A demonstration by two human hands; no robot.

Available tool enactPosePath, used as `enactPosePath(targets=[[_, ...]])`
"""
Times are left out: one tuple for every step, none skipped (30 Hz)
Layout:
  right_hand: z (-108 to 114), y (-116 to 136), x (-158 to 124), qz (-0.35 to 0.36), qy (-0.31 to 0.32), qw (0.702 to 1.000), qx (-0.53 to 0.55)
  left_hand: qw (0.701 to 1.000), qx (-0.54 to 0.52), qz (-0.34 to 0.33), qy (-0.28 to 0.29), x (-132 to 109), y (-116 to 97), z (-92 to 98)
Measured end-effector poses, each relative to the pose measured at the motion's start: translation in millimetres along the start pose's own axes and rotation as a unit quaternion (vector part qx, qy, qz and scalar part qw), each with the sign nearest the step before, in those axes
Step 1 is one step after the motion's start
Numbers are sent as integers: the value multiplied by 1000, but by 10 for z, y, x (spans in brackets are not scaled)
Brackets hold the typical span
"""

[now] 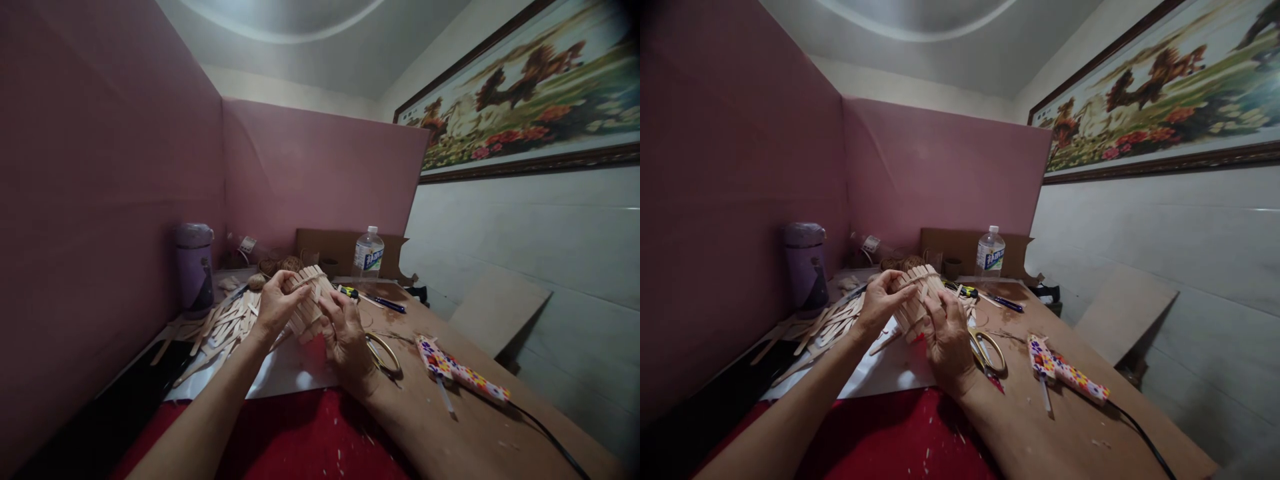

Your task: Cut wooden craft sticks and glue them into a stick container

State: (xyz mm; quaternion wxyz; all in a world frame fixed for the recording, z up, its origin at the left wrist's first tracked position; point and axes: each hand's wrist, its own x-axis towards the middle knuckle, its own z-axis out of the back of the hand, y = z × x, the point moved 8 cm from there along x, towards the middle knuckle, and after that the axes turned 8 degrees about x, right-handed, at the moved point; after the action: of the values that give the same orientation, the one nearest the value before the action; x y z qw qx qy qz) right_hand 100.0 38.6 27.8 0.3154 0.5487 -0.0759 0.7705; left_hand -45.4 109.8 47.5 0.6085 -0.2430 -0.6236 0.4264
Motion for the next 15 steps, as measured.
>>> enactPosePath(targets=[[8, -4, 2, -2, -3, 1000, 4, 1000, 2, -2, -1, 2, -1, 0], [13, -10, 3, -5, -4, 1000, 8, 1000, 4, -3, -2, 4, 0, -1], [16, -18, 3, -8, -5, 1000, 13, 1000, 4, -3, -3, 6, 4, -1], [16, -26, 1, -11, -5, 1000, 16, 1000, 2, -3, -3, 9, 11, -2], [14, -35, -3, -12, -4, 1000, 18, 1000, 0, -2, -2, 11, 20, -5], [11, -44, -7, -13, -3, 1000, 19, 1000, -2, 0, -2, 12, 28, -6], [8, -53, -12, -12, -4, 1000, 20, 1000, -4, 1, -2, 12, 35, -6], [5, -58, -17, -11, -4, 1000, 20, 1000, -7, 1, -3, 11, 39, -6], [3, -63, -22, -9, -4, 1000, 20, 1000, -9, 1, -3, 9, 40, -6], [0, -65, -24, -8, -4, 1000, 21, 1000, -12, 1, -3, 7, 39, -6], [-2, -66, -25, -8, -5, 1000, 22, 1000, -16, 2, -3, 5, 38, -7], [-3, -65, -25, -8, -4, 1000, 22, 1000, -19, 4, -2, 2, 34, -8], [-2, -62, -22, -8, -5, 1000, 21, 1000, -20, 5, -3, -1, 30, -9], [-1, -59, -19, -9, -4, 1000, 20, 1000, -20, 6, -4, -4, 24, -8], [1, -54, -15, -9, -4, 1000, 19, 1000, -20, 6, -4, -7, 17, -8]])
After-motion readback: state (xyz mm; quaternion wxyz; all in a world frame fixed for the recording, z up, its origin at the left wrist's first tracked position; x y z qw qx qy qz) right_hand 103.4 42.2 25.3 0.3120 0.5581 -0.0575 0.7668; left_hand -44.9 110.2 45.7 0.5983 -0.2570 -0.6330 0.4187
